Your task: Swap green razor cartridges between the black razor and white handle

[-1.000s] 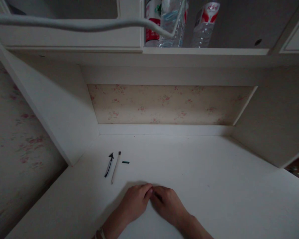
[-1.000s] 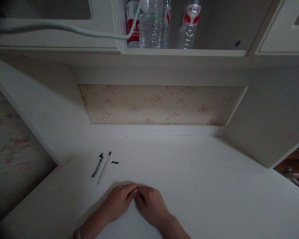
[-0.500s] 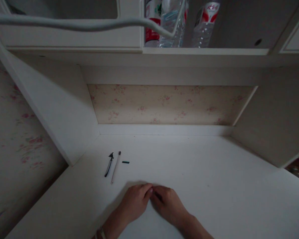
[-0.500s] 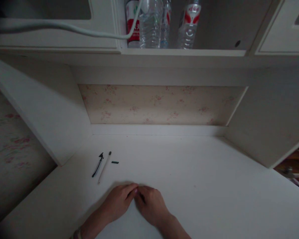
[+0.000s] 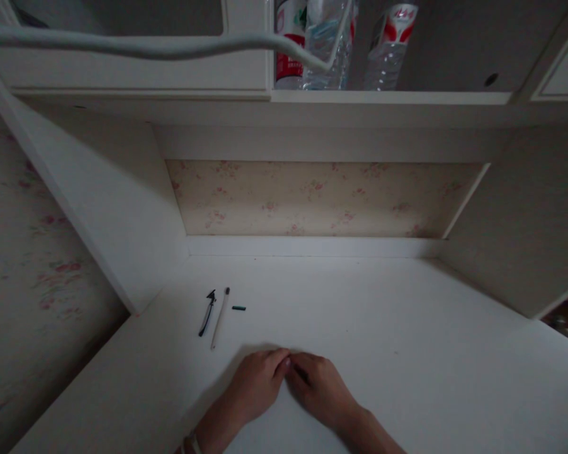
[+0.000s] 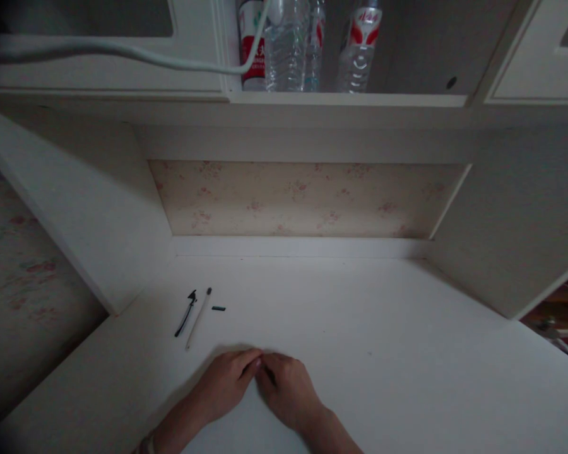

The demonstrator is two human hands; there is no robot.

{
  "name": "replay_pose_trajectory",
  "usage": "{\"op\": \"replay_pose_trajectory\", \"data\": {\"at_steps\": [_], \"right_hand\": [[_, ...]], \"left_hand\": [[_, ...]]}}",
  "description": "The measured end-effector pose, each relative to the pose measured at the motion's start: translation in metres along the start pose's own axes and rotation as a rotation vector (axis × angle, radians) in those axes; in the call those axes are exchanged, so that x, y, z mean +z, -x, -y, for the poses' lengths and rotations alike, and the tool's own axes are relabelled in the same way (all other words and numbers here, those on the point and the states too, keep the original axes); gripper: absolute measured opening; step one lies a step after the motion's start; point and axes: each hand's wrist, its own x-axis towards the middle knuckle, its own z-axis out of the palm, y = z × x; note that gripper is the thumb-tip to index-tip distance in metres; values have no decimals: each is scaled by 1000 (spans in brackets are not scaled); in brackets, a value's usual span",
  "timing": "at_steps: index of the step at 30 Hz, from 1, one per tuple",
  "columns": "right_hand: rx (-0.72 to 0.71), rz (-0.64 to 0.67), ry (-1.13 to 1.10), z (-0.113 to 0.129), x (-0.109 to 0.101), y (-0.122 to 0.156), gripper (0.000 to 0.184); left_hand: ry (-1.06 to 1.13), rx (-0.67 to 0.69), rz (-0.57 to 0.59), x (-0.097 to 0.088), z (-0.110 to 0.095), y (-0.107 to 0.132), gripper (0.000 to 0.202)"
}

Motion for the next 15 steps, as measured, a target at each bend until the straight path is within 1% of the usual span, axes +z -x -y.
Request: {"op": "replay_pose_trajectory", "data": {"at_steps": [9, 15], "right_hand": [[12, 18, 8, 0, 0, 0, 19], [6, 16, 2, 0, -1, -2, 19]], "left_hand": [[-25, 13, -13, 4, 2, 0, 33], [-34, 25, -17, 2, 2, 0, 33]]}}
